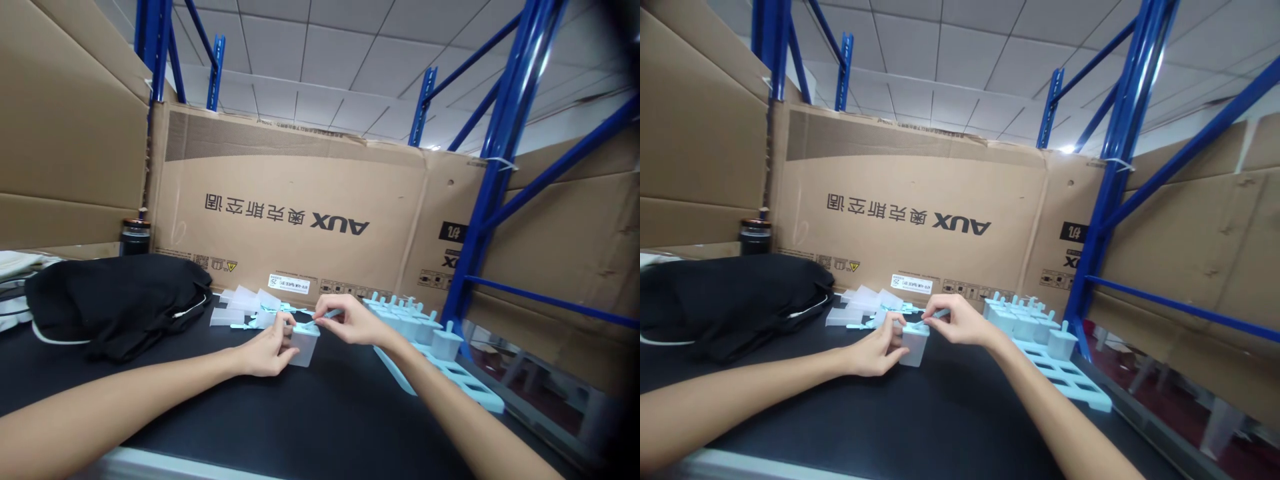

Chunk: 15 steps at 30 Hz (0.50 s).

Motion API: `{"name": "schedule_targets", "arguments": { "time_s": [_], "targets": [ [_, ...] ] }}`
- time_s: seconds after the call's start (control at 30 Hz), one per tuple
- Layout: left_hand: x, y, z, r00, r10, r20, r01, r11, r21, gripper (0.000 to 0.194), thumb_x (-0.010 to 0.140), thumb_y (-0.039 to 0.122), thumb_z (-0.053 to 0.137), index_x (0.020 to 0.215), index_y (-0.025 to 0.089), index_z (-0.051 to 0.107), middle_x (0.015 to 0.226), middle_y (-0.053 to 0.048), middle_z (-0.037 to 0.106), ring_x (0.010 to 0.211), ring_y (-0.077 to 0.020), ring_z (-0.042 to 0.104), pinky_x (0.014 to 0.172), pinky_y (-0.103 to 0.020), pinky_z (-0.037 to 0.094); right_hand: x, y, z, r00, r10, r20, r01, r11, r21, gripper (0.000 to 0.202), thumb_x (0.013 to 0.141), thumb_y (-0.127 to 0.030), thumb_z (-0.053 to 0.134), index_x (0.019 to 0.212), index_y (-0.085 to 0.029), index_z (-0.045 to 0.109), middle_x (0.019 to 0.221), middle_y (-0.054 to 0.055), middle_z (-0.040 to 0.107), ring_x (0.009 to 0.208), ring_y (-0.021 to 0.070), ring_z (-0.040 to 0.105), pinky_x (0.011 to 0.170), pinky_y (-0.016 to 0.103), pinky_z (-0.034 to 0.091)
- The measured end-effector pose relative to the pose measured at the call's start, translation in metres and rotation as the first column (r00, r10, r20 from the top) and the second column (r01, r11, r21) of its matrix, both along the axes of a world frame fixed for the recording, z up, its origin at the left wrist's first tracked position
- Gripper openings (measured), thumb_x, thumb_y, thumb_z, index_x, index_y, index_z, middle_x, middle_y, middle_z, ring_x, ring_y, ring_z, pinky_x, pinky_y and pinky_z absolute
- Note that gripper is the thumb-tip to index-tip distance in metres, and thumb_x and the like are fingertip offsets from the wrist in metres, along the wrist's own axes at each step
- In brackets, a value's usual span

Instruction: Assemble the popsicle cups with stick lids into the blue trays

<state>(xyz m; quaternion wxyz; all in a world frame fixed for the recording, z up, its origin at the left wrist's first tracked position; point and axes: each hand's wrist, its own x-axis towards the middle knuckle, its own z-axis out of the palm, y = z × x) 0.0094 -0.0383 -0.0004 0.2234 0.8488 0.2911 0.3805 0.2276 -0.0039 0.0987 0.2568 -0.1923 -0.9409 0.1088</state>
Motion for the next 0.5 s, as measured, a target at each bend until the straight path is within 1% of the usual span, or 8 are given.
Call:
{"name": "schedule_targets", "arguments": {
  "time_s": [0.07,0.13,0.2,0.23,0.3,0.37,0.43,0.5],
  "targets": [
    [0.001,0.001,-0.001,1.0,-0.012,0.013,0.012,1.0,-0.003,0.028,0.091,0.022,0.044,0.108,0.022,0.021,0.075,0.006,0.037,0.056,-0.0088,0.044,0.055,-0.024,0.039,0.001,-0.001,0.004,0.998,0.01,0.054,-0.011,1.0,0.021,0.011,0.083,-0.025,0.056,0.079,-0.018,0.064,0.079,0.004,0.063,0.072,0.0133,0.058,0.06,0.024,0.044],
    [0.001,0.002,-0.002,0.999,-0.025,0.037,0.025,1.0,0.004,0.029,0.091,0.023,0.046,0.106,0.023,0.022,0.076,0.005,0.037,0.059,-0.0086,0.045,0.057,-0.024,0.041,-0.002,-0.004,0.004,0.995,0.019,0.102,-0.025,0.998,0.063,0.009,0.082,-0.022,0.055,0.08,-0.018,0.062,0.078,0.003,0.062,0.071,0.0131,0.056,0.061,0.024,0.044],
    [0.001,0.002,-0.002,0.998,-0.03,0.059,0.03,1.0,0.001,0.029,0.09,0.023,0.047,0.104,0.023,0.022,0.078,0.005,0.037,0.06,-0.0084,0.047,0.057,-0.024,0.042,-0.008,-0.008,0.001,0.994,0.014,0.104,-0.024,0.996,0.089,0.011,0.083,-0.021,0.053,0.091,-0.019,0.06,0.086,0.004,0.061,0.076,0.0137,0.055,0.065,0.025,0.044],
    [0.001,0.003,-0.003,0.997,-0.031,0.067,0.031,1.0,-0.004,0.029,0.09,0.024,0.048,0.103,0.023,0.022,0.078,0.005,0.037,0.06,-0.0083,0.047,0.057,-0.023,0.042,-0.012,-0.01,-0.002,0.997,0.005,0.083,-0.012,0.996,0.088,0.017,0.083,-0.022,0.053,0.099,-0.019,0.058,0.092,0.005,0.061,0.078,0.014,0.055,0.066,0.026,0.045],
    [0.001,0.004,-0.002,0.997,-0.032,0.077,0.034,0.999,-0.018,0.03,0.089,0.025,0.05,0.101,0.023,0.022,0.077,0.005,0.036,0.059,-0.0081,0.046,0.056,-0.023,0.04,-0.018,-0.014,-0.008,0.999,-0.037,0.006,0.037,0.996,0.078,0.032,0.084,-0.026,0.054,0.115,-0.02,0.049,0.102,0.007,0.059,0.08,0.0145,0.055,0.068,0.027,0.046],
    [0.0,0.005,-0.002,0.995,-0.037,0.09,0.04,0.999,-0.033,0.03,0.088,0.026,0.052,0.099,0.023,0.024,0.074,0.006,0.036,0.06,-0.0085,0.044,0.057,-0.023,0.04,-0.022,-0.016,-0.015,0.992,-0.106,-0.071,0.111,0.99,0.081,0.039,0.086,-0.031,0.054,0.121,-0.021,0.042,0.105,0.008,0.058,0.081,0.0154,0.056,0.069,0.029,0.045],
    [0.0,0.006,-0.002,0.994,-0.037,0.099,0.044,0.997,-0.061,0.029,0.088,0.029,0.054,0.096,0.022,0.027,0.072,0.007,0.037,0.06,-0.0088,0.043,0.058,-0.023,0.04,-0.023,-0.016,-0.022,0.979,-0.192,-0.074,0.198,0.976,0.088,0.035,0.09,-0.035,0.049,0.12,-0.021,0.04,0.104,0.008,0.059,0.085,0.0173,0.057,0.073,0.031,0.043],
    [-0.001,0.008,-0.002,0.996,-0.025,0.089,0.034,0.994,-0.104,0.028,0.087,0.032,0.056,0.092,0.022,0.03,0.069,0.007,0.04,0.059,-0.009,0.043,0.057,-0.023,0.039,-0.022,-0.015,-0.03,0.958,-0.286,0.021,0.284,0.958,0.044,0.027,0.094,-0.04,0.039,0.114,-0.022,0.042,0.096,0.007,0.061,0.083,0.0188,0.058,0.073,0.032,0.041]
  ]
}}
